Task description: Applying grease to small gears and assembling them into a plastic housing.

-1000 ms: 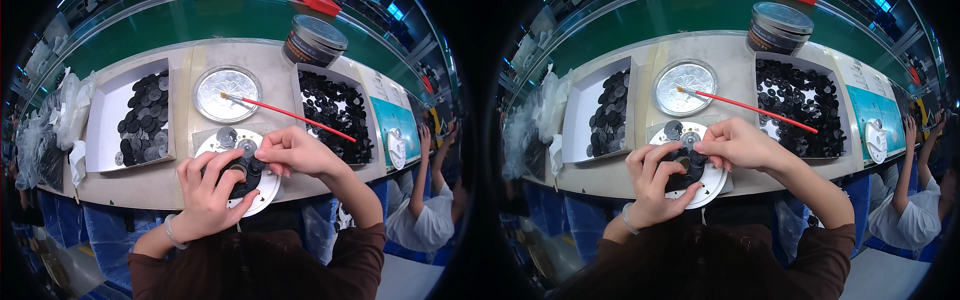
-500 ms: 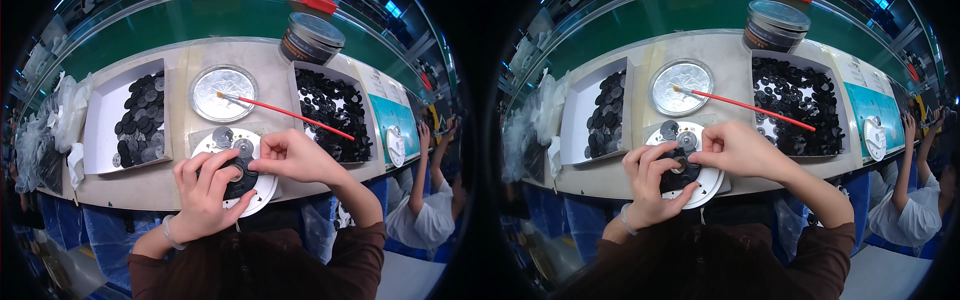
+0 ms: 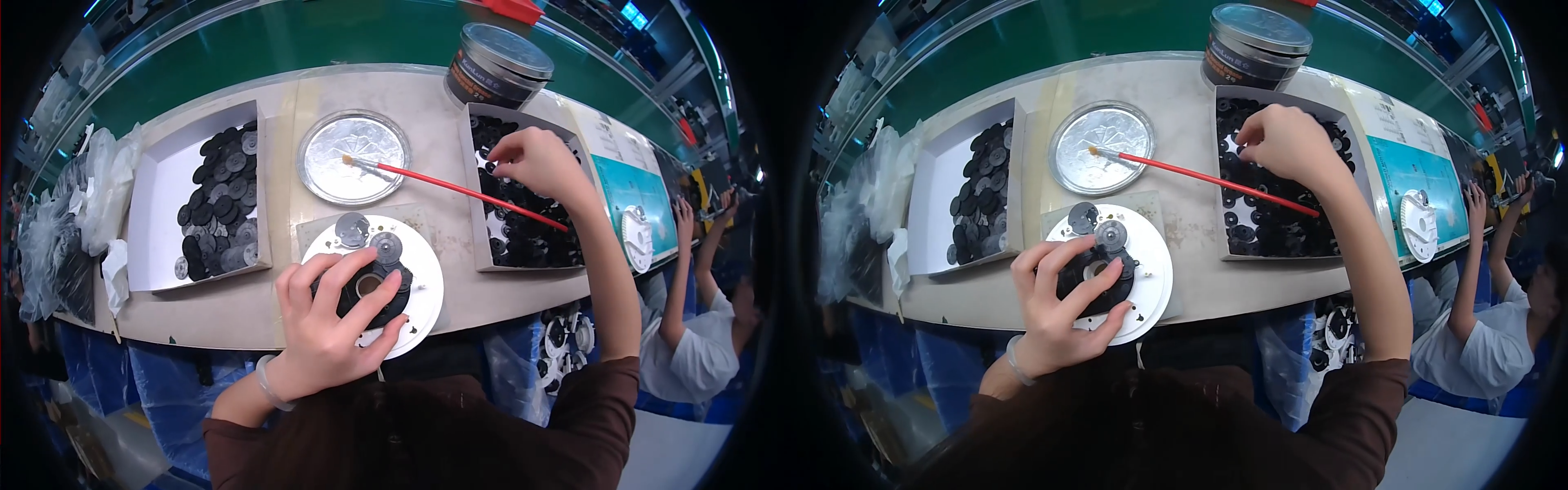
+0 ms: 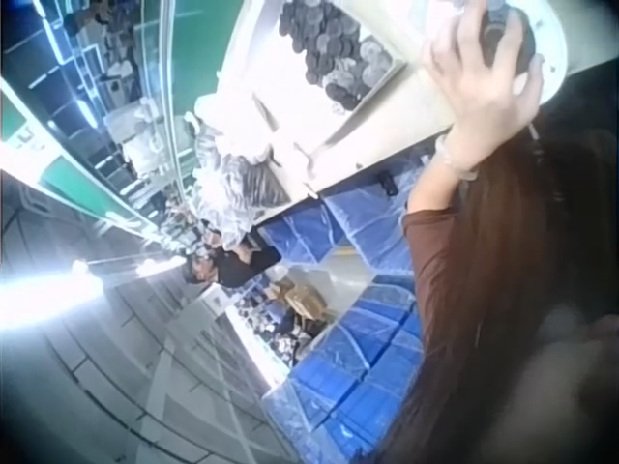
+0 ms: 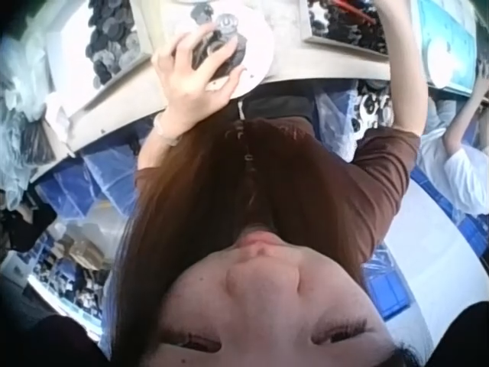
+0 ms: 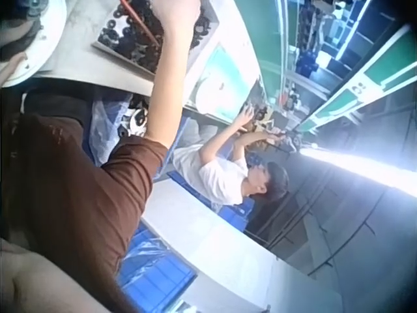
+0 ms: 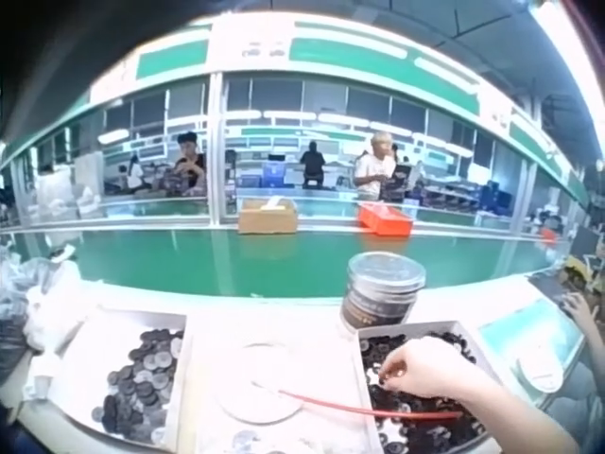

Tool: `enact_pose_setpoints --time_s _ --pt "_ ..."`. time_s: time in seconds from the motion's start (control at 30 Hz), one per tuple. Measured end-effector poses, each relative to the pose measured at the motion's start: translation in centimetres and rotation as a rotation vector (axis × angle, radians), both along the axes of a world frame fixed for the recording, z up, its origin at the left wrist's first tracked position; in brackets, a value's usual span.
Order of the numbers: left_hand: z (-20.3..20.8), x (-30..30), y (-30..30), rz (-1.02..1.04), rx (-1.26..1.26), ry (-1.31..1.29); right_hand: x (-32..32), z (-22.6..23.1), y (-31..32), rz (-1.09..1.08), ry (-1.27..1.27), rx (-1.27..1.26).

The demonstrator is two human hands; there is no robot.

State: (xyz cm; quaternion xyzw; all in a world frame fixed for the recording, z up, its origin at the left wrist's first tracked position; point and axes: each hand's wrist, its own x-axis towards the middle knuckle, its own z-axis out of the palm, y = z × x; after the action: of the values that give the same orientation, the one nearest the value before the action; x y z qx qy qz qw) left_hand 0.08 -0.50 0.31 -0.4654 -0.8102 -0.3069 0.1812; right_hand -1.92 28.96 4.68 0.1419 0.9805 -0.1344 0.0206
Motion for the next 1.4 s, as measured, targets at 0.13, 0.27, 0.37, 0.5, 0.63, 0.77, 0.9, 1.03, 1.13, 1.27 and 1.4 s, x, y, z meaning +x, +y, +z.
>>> enact_pose_setpoints --time_s 0.13,0.27,0.37,0.5,0.63,0.77,0.9,1.03,1.13,1.27,1.4 --pt "0.1 0.0 0.1 -0.005 -0.001 0.008 -0.7 -1.4 0.5 0.085 -0.110 -0.088" --pt "0.2 -0.1 0.1 -0.004 0.003 0.007 -0.8 -1.4 0.7 0.051 -0.120 -0.064" --pt "0.3 -0.1 0.2 -0.004 0.000 0.010 -0.2 0.5 -0.3 -0.026 0.097 -0.169" --pt "0.1 -0.2 0.1 0.001 -0.003 0.027 1.6 2.0 -4.8 0.092 0.193 -0.647" --pt "-0.3 -0.2 0.1 0.013 0.023 0.023 2.6 1.2 -7.6 0.196 -0.139 -1.042" --pt "-0.2 -0.2 0.1 0.005 0.021 0.025 2.6 0.5 -8.3 0.205 -0.237 -1.089" --pt "-0.1 -0.2 0.0 0.007 0.009 0.020 2.2 1.2 -8.1 0.196 -0.354 -0.985" --pt "0.0 -0.1 0.1 -0.006 -0.001 0.007 2.2 -0.6 -7.8 0.247 -0.383 -1.156" --pt "0.0 -0.1 0.1 -0.003 -0.008 0.010 1.8 -0.1 -8.1 0.249 -0.523 -1.132" --pt "-0.1 -0.2 0.0 0.007 -0.011 0.016 1.0 -0.2 -8.2 0.248 -0.565 -1.069" --pt "0.0 -0.2 0.0 0.007 -0.011 0.011 0.6 0.1 -8.0 0.248 -0.555 -1.080"
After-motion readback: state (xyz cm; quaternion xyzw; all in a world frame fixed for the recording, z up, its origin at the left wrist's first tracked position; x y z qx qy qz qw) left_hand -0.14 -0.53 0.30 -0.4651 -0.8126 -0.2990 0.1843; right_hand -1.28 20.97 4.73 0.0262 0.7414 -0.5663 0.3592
